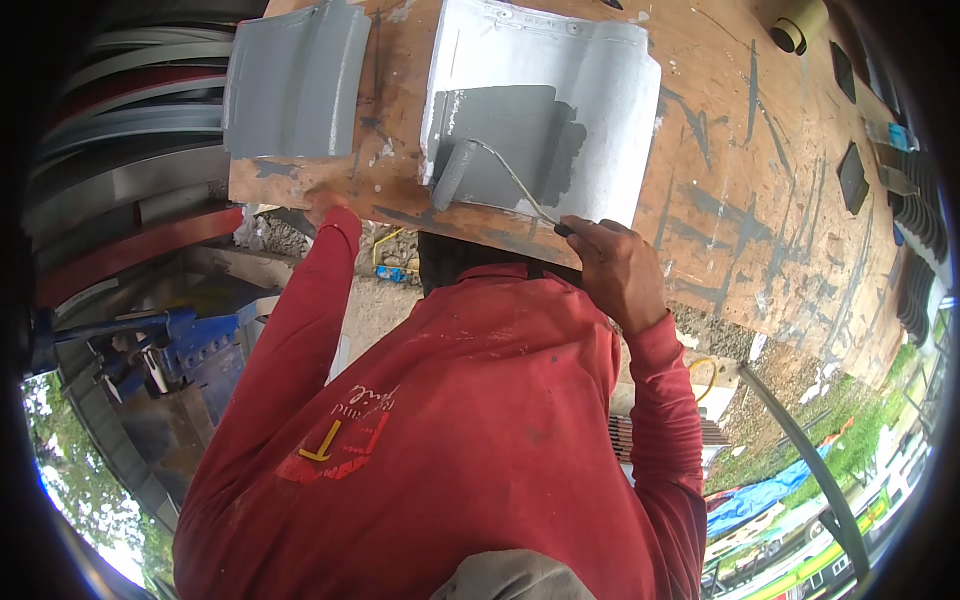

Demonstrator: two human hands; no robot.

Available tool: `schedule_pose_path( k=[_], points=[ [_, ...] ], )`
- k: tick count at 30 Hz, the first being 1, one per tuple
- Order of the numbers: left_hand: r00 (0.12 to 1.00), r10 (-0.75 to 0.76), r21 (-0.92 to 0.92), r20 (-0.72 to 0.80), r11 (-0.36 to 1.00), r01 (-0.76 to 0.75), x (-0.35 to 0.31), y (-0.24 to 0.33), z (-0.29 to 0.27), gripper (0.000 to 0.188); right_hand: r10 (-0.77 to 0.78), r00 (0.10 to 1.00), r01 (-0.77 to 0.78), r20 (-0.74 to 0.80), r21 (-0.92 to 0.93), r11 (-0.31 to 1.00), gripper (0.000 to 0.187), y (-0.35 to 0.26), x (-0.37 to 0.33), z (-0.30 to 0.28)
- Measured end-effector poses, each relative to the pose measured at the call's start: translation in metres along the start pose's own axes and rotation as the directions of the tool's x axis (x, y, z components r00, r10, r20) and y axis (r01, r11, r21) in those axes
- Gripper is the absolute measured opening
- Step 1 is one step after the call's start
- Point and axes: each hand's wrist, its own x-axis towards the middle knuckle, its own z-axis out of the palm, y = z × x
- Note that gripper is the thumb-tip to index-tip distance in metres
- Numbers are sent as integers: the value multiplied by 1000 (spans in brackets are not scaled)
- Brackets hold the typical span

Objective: The person paints a curved roof tile using a roller, applying grey paint to the surface while it rests on a wooden table.

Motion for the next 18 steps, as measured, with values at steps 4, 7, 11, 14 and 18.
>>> schedule_pose_path(
  k=[4,7,11,14,18],
  points=[
    [985,58,-177,163,984,-29,-1,3,-10,63,-5,999,2,-49,-58,998,22,2,2,2],
    [997,-6,-29,77,1000,8,-7,8,-14,61,-22,995,22,-98,-4,1000,21,2,0,-1],
    [996,19,-179,88,984,-3,-10,12,-13,61,-45,984,36,-169,-57,998,22,-1,-3,3],
    [997,-22,-95,71,995,29,3,3,-10,61,-83,982,62,-172,-122,991,23,-1,-3,2],
    [991,19,-82,135,997,-8,-5,7,-13,61,-76,973,64,-219,-61,996,23,-3,-12,-3]
  ],
)
